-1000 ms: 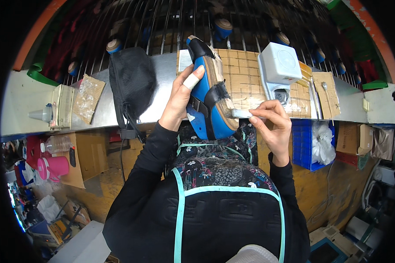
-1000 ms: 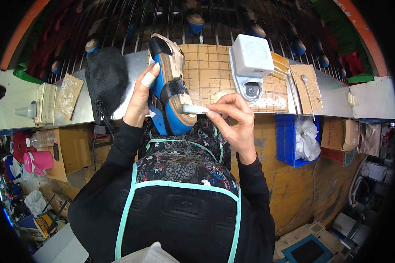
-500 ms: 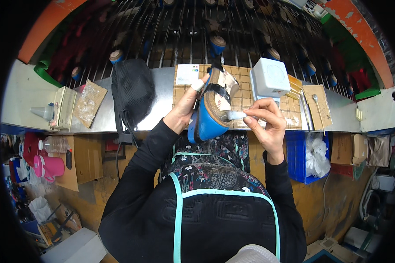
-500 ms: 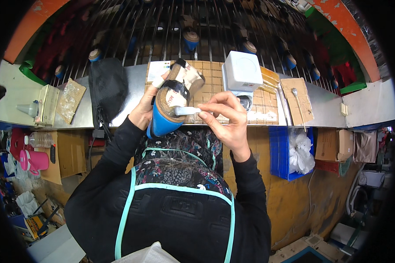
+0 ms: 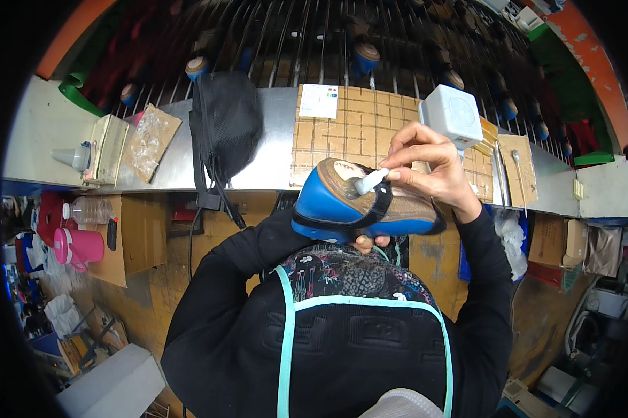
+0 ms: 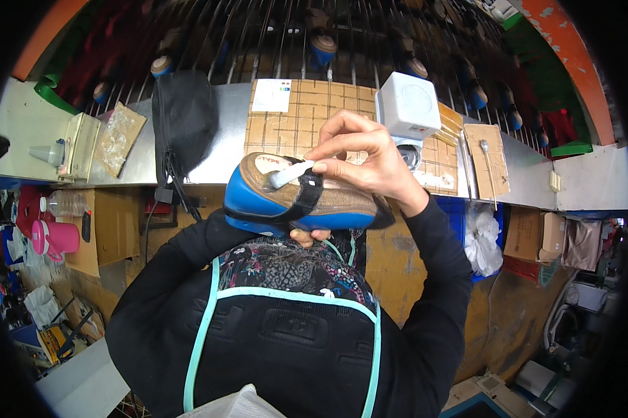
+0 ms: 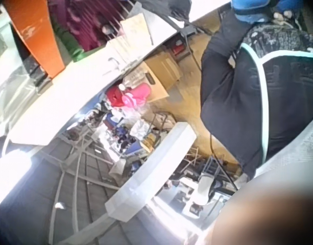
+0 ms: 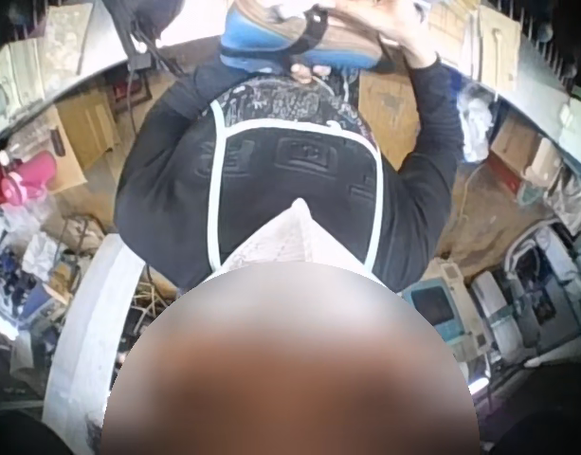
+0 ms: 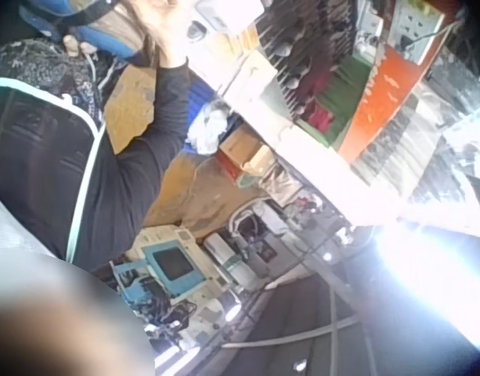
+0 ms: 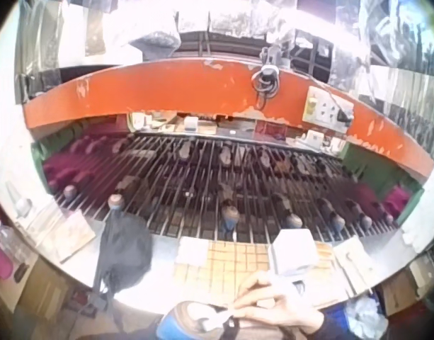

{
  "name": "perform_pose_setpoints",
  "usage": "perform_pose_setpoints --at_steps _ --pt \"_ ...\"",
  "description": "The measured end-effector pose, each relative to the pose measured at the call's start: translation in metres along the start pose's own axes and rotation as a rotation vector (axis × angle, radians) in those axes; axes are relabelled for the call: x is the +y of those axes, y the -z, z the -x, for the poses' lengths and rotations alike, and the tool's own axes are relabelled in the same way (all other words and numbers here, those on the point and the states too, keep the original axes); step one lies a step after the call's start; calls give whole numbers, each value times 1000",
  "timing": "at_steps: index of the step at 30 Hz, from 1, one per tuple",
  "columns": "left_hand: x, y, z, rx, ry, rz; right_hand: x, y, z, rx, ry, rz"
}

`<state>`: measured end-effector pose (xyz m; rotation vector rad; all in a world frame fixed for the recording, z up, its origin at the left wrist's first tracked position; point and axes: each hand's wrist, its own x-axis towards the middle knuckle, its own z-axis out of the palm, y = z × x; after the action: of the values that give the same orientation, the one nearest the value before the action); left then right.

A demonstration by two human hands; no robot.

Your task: The person repeatedly applies glue to the sole and strap of a blue sandal using a small brush. They rotate the sandal to reach different areas and periodically dip the brush into a container of glue.

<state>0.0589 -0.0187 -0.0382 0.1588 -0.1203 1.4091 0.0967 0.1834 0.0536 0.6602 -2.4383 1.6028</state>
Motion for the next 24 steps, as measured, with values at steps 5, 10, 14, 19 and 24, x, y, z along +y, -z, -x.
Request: perform_pose_setpoints --at_steps 5,10,14,19,24 --pt "-20 10 15 183 -250 -165 9 2 -1 -83 -14 29" --pt "-22 10 22 572 -529 -944 16 3 5 -112 5 118" --pt "-19 12 12 616 -517 -894 18 9 9 -116 56 179" --pt "-21 18 7 502 -542 -458 15 19 16 -118 149 397" --pt "-22 19 8 477 -495 -449 9 27 21 -102 137 426"
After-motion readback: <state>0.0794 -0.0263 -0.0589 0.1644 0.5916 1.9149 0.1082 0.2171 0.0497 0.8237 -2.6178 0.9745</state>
